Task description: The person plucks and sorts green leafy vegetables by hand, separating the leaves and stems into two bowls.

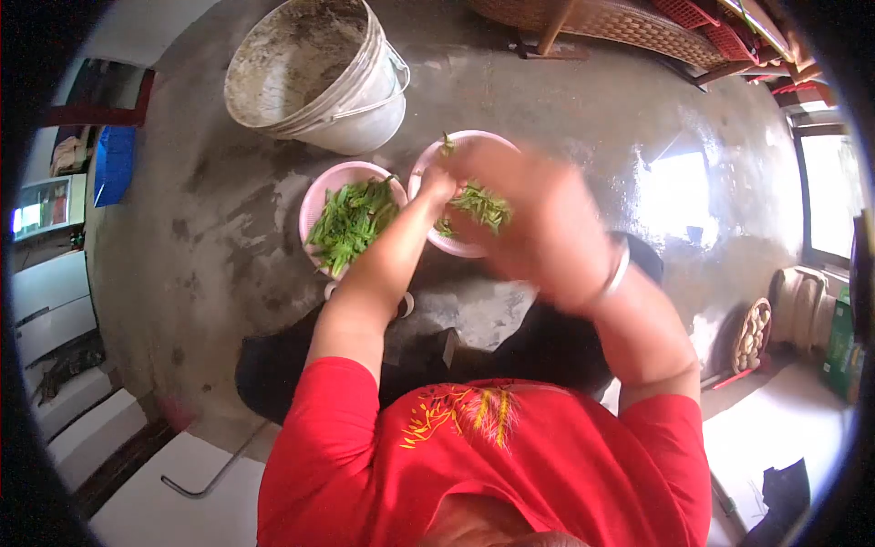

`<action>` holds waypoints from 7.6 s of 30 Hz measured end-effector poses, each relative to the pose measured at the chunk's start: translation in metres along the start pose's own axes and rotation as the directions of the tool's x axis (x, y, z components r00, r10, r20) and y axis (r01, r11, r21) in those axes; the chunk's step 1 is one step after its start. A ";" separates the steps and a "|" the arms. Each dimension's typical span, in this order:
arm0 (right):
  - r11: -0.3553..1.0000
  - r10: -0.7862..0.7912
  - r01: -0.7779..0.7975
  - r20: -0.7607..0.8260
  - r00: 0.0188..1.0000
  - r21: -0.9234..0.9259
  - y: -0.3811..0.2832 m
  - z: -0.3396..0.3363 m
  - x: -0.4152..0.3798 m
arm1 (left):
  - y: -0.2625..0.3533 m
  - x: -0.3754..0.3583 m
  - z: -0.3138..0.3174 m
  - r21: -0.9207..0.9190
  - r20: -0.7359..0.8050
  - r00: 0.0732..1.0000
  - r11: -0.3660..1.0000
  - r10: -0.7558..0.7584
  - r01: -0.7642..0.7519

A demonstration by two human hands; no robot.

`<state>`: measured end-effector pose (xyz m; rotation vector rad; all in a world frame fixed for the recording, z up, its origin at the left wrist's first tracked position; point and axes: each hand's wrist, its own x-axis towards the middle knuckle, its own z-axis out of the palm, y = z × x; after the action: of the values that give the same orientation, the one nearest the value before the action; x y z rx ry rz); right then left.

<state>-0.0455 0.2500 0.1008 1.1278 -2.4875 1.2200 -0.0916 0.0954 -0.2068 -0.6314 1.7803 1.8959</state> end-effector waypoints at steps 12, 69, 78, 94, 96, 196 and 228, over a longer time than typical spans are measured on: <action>0.991 0.011 -0.047 0.284 0.959 0.122 -0.008 -0.001 -0.016 | -0.033 0.104 0.051 0.015 -0.232 0.953 0.979 -0.193 0.202; 0.960 -0.005 -0.121 0.451 0.892 0.251 -0.017 -0.004 -0.012 | -0.017 -0.014 0.002 -0.313 -0.032 0.990 0.942 -0.135 0.118; 0.976 -0.024 -0.075 0.444 0.896 0.205 -0.019 -0.004 -0.025 | 0.000 -0.025 0.008 -0.348 0.040 0.995 0.932 -0.096 0.104; 0.972 -0.040 -0.068 0.443 0.896 0.226 -0.019 -0.008 -0.026 | 0.006 -0.028 0.008 -0.384 0.040 0.999 0.923 0.021 -0.004; 0.961 -0.026 -0.096 0.432 0.902 0.259 -0.020 -0.008 -0.027 | 0.021 -0.032 0.004 -0.388 -0.014 0.995 0.917 0.095 -0.093; 0.980 -0.107 0.015 0.468 0.877 0.197 -0.018 0.003 -0.019 | -0.138 -0.015 -0.276 0.760 -0.476 0.874 0.453 -0.099 0.465; 0.962 0.257 -0.122 0.650 0.715 -0.246 0.021 0.035 -0.025 | 0.047 -0.123 -0.245 0.407 -0.331 0.944 0.899 -0.016 0.158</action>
<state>-0.0358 0.2467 0.0536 1.4999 -3.2382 0.6292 -0.0191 -0.1547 -0.1084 -0.8697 2.2386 1.3224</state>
